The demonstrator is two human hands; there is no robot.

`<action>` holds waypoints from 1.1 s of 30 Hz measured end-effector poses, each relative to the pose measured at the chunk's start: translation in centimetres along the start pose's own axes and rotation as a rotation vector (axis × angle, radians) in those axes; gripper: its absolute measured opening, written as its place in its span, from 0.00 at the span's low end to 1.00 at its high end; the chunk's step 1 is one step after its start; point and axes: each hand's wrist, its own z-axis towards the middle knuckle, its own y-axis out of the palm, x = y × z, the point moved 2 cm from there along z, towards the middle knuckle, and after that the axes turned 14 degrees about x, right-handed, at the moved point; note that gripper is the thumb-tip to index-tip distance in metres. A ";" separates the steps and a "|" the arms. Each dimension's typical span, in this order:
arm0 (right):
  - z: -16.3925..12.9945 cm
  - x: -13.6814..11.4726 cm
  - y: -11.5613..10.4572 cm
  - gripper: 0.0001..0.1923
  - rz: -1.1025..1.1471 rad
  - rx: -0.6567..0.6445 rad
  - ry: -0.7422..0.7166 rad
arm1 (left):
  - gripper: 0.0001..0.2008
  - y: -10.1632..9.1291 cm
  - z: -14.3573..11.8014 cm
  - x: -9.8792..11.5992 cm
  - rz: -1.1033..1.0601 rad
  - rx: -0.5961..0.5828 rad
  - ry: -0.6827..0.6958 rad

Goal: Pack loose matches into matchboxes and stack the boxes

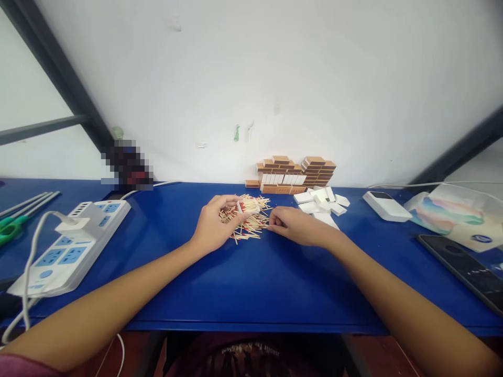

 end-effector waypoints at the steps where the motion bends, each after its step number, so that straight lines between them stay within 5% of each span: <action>1: 0.0 0.2 -0.1 0.09 0.004 -0.008 -0.010 | 0.17 0.0 0.0 0.0 0.000 -0.002 -0.004; 14: 0.0 1.7 -1.2 0.07 -0.029 0.066 -0.096 | 0.17 0.1 -0.1 -0.2 0.020 -0.064 -0.019; 33: 0.1 2.0 -0.8 0.09 0.035 -0.034 -0.013 | 0.18 0.1 -0.1 -0.1 0.030 -0.079 -0.009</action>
